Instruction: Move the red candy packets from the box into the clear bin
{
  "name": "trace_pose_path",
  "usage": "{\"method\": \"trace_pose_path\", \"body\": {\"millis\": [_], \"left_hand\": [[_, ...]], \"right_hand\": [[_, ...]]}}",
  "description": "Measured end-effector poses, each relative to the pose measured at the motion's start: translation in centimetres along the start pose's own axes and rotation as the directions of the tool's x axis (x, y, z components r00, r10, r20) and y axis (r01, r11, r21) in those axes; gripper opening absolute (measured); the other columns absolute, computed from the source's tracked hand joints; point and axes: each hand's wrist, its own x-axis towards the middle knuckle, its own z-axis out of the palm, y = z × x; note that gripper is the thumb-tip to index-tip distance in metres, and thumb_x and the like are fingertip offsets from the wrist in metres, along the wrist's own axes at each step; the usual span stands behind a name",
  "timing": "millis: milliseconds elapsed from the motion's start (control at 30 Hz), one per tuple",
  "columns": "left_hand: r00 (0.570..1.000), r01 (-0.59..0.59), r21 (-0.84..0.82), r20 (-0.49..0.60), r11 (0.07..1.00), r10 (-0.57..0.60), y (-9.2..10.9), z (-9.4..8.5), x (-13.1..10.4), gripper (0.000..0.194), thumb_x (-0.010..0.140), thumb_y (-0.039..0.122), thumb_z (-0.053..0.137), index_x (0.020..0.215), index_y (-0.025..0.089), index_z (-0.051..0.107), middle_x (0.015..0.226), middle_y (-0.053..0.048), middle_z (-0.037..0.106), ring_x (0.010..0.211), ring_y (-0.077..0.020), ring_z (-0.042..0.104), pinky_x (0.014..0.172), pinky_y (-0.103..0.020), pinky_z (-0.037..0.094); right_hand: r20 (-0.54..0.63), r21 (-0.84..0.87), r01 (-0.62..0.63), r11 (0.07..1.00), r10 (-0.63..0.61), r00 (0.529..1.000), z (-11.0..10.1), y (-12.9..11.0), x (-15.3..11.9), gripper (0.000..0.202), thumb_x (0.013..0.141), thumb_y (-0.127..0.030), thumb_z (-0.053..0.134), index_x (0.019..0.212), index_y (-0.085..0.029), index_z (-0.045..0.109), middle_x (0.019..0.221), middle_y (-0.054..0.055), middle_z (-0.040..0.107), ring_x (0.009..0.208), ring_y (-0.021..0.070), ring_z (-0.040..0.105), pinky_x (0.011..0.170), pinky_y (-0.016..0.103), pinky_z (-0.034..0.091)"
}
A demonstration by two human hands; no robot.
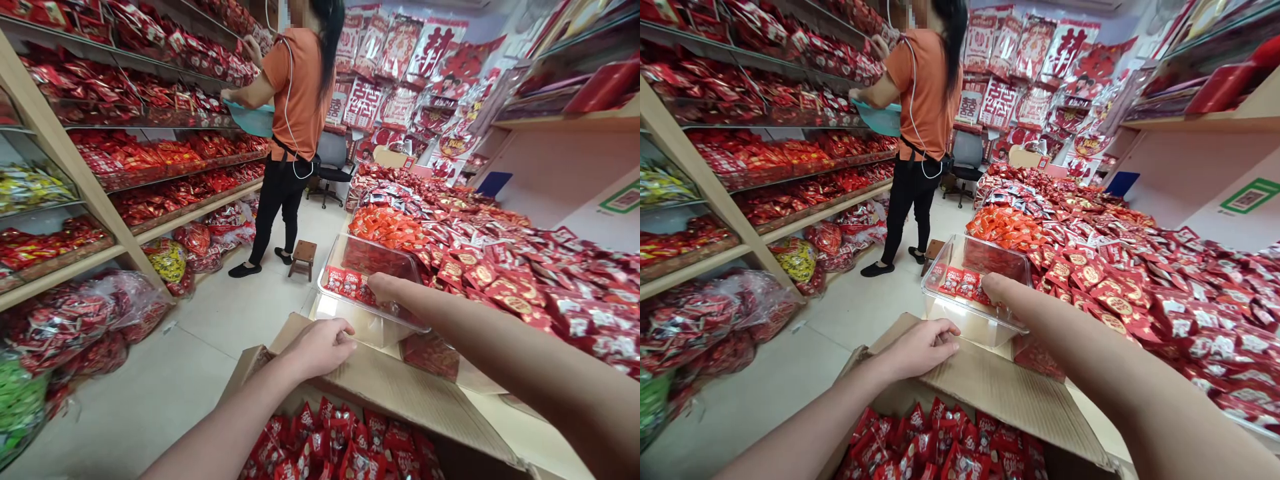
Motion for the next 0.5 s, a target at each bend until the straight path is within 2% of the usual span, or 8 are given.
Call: {"method": "trace_pose_path", "body": {"millis": [100, 233, 300, 500], "left_hand": [[1.000, -0.004, -0.007, 0.004, 1.000, 0.004, -0.2, 0.1, 0.1, 0.029, 0.072, 0.035, 0.047, 0.094, 0.020, 0.059, 0.078, -0.002, 0.063, 0.070, -0.0167, 0.055, 0.060, -0.023, 0.040], [1.000, 0.007, -0.022, 0.000, 1.000, -0.007, -0.5, 0.3, 0.2, 0.030, 0.072, 0.035, 0.047, 0.094, 0.019, 0.059, 0.077, -0.002, 0.063, 0.069, -0.0164, 0.055, 0.059, -0.022, 0.039], [1.000, 0.005, -0.019, 0.004, 1.000, -0.005, -0.6, 0.4, 0.2, 0.030, 0.073, 0.035, 0.047, 0.095, 0.019, 0.059, 0.076, -0.002, 0.062, 0.068, -0.0162, 0.055, 0.059, -0.022, 0.039], [1.000, 0.008, 0.015, 0.007, 1.000, -0.008, -0.6, 0.3, 0.1, 0.028, 0.073, 0.036, 0.047, 0.094, 0.020, 0.059, 0.078, -0.002, 0.063, 0.070, -0.0162, 0.055, 0.057, -0.022, 0.039]], "right_hand": [[0.099, -0.075, 0.010, 0.997, -0.002, 0.995, -0.8, -0.6, 0.3, 0.019, 0.081, -0.029, 0.051, 0.089, -0.013, 0.057, 0.085, 0.004, 0.060, 0.073, 0.0131, 0.057, 0.066, 0.030, 0.048], [0.013, -0.097, 0.091, 0.991, -0.091, 0.996, -1.4, -2.0, 0.5, 0.039, 0.070, -0.035, 0.061, 0.099, -0.010, 0.055, 0.101, 0.014, 0.057, 0.091, 0.0229, 0.055, 0.075, 0.031, 0.044], [-0.021, -0.097, 0.133, 0.986, -0.136, 0.990, -1.3, -2.7, 0.6, 0.049, 0.066, -0.040, 0.062, 0.104, -0.011, 0.053, 0.106, 0.016, 0.055, 0.097, 0.0265, 0.052, 0.077, 0.031, 0.042], [-0.022, -0.107, 0.155, 0.982, -0.158, 0.987, -1.2, -4.1, 0.7, 0.040, 0.067, -0.040, 0.058, 0.095, -0.012, 0.056, 0.086, 0.013, 0.061, 0.078, 0.0249, 0.059, 0.067, 0.031, 0.044]]}}
